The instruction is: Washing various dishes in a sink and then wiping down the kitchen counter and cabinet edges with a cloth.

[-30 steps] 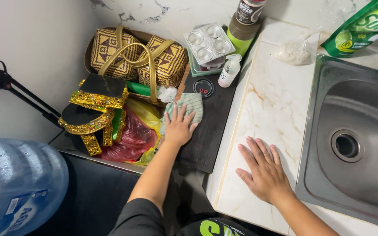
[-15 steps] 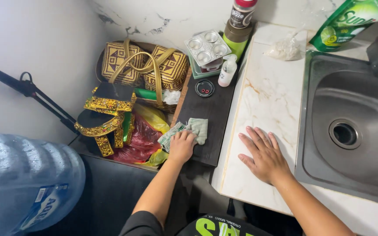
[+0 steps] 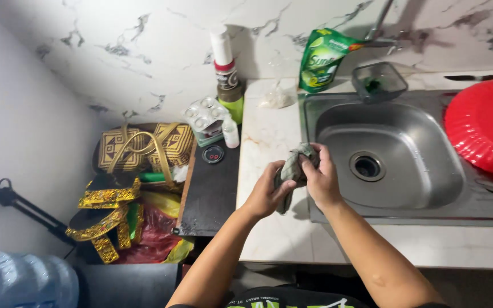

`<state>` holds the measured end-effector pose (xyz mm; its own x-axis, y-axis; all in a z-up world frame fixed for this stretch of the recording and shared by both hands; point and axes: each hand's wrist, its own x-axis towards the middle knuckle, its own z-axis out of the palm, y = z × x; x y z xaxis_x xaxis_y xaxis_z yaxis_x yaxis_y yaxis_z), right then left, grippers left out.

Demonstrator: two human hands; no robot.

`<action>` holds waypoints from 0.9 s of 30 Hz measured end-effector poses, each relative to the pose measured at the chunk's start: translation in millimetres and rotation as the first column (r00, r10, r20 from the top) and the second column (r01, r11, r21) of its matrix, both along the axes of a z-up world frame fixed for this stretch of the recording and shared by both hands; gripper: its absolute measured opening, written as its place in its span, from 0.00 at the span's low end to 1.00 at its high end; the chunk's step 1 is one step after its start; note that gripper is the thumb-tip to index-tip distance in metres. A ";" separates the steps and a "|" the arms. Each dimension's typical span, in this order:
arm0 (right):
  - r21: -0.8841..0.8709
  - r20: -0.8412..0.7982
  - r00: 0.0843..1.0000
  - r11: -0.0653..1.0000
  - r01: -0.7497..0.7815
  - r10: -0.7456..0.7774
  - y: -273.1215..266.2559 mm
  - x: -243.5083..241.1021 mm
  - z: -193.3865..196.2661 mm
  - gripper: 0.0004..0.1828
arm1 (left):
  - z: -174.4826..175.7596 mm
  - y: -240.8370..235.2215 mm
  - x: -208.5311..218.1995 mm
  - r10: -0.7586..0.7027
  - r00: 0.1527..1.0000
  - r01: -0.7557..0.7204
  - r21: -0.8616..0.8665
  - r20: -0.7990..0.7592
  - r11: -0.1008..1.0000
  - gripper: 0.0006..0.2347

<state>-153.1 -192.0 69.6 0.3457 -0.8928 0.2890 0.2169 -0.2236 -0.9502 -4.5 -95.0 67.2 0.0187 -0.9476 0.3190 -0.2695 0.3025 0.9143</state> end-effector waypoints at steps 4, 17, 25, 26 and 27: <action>-0.328 -0.121 0.948 0.913 0.241 -0.294 -34.5 -49.9 26.4 0.14 | -50.6 -31.6 -30.7 0.218 0.974 -0.222 -0.110 -0.055 0.969 0.20; -0.822 -0.339 0.931 0.524 -0.225 -0.133 -34.9 -161.1 3.6 0.18 | -75.4 -125.0 -122.4 -0.048 0.123 0.569 0.031 -0.991 0.821 0.33; -0.409 -0.436 0.877 0.823 -0.394 0.203 -118.4 -181.3 53.2 0.28 | 13.2 -125.5 -161.0 -0.498 0.569 0.726 0.116 -0.654 0.678 0.20; -0.261 -0.281 0.827 0.790 -0.555 0.487 -123.9 -181.6 61.6 0.34 | 29.3 -118.7 -171.1 -0.472 0.542 0.734 0.119 -0.695 0.668 0.23; -0.256 -0.280 0.825 0.790 -0.557 0.491 -120.8 -180.3 68.7 0.34 | 36.2 -115.8 -179.2 -0.467 0.543 0.732 0.121 -0.698 0.670 0.23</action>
<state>-333.4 -312.8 138.3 0.8102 -0.4290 0.3994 0.2131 -0.4192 -0.8825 -183.7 -210.9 103.4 -0.5525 -0.8278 0.0974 0.4515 -0.1991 0.8698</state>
